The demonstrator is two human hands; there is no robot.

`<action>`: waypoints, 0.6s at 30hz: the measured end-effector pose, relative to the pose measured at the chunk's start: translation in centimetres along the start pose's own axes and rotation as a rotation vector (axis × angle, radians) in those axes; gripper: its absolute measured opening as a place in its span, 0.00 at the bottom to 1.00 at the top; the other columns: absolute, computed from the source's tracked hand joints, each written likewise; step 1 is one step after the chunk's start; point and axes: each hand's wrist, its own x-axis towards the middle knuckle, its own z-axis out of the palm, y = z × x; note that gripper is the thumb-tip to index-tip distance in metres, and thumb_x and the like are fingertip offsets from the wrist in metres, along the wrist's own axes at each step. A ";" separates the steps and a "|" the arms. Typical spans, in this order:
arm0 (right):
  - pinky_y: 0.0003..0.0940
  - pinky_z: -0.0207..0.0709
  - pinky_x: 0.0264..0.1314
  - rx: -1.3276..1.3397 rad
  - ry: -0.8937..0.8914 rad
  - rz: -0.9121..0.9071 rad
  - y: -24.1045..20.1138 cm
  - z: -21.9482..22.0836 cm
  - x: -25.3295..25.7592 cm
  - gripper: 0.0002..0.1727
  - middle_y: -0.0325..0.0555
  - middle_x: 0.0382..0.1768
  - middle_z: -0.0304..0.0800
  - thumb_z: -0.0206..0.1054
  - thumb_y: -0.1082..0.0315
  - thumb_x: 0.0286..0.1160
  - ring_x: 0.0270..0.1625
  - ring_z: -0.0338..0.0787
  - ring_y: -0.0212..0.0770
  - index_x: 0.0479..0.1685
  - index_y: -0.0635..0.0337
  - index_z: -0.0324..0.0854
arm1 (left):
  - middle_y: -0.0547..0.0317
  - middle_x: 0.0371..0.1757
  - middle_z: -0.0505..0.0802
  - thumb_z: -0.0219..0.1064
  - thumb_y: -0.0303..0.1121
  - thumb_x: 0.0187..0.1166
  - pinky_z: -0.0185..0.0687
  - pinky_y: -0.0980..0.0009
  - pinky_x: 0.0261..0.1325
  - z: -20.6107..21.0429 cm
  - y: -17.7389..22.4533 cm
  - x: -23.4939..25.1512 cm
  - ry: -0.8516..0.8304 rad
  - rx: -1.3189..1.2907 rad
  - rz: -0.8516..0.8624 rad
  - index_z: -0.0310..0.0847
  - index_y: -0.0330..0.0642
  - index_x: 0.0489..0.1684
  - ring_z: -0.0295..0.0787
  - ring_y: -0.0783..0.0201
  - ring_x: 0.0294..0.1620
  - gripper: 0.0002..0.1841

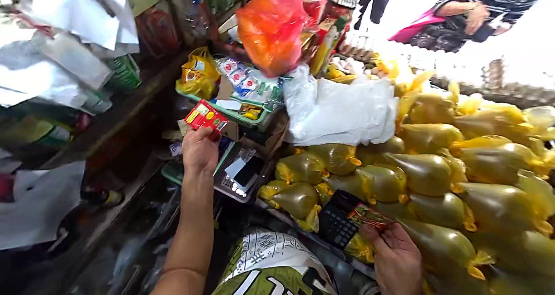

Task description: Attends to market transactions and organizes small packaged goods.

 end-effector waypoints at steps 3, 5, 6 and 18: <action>0.37 0.94 0.50 0.022 -0.019 0.069 0.1 -0.1 -0.1 0.24 0.46 0.45 0.95 0.75 0.81 0.58 0.46 0.96 0.39 0.59 0.66 0.81 | 0.52 0.62 0.88 0.57 0.21 0.76 0.87 0.59 0.55 0.0 -0.2 0.7 -0.036 0.111 0.051 0.68 0.44 0.73 0.88 0.59 0.55 0.24; 0.38 0.95 0.47 0.039 -0.066 0.073 0.1 -0.4 -0.2 0.26 0.49 0.46 0.95 0.76 0.81 0.57 0.46 0.97 0.42 0.61 0.68 0.79 | 0.46 0.65 0.87 0.61 0.16 0.69 0.87 0.54 0.62 0.8 -1.3 2.6 -0.095 0.175 0.130 0.64 0.37 0.77 0.88 0.54 0.61 0.31; 0.37 0.95 0.46 0.037 -0.086 0.066 0.0 -0.5 -0.2 0.26 0.49 0.46 0.96 0.76 0.80 0.57 0.45 0.97 0.42 0.61 0.68 0.79 | 0.44 0.65 0.87 0.64 0.15 0.66 0.87 0.53 0.65 1.2 -2.2 3.7 -0.128 0.222 0.187 0.63 0.34 0.77 0.88 0.53 0.63 0.33; 0.39 0.93 0.49 -0.029 0.068 -0.027 -1.3 -3.0 0.3 0.12 0.54 0.43 0.94 0.70 0.76 0.71 0.44 0.96 0.45 0.52 0.70 0.86 | 0.40 0.70 0.81 0.65 0.26 0.66 0.79 0.47 0.69 3.1 -8.9 12.1 -0.406 0.962 0.481 0.82 0.36 0.60 0.80 0.49 0.70 0.21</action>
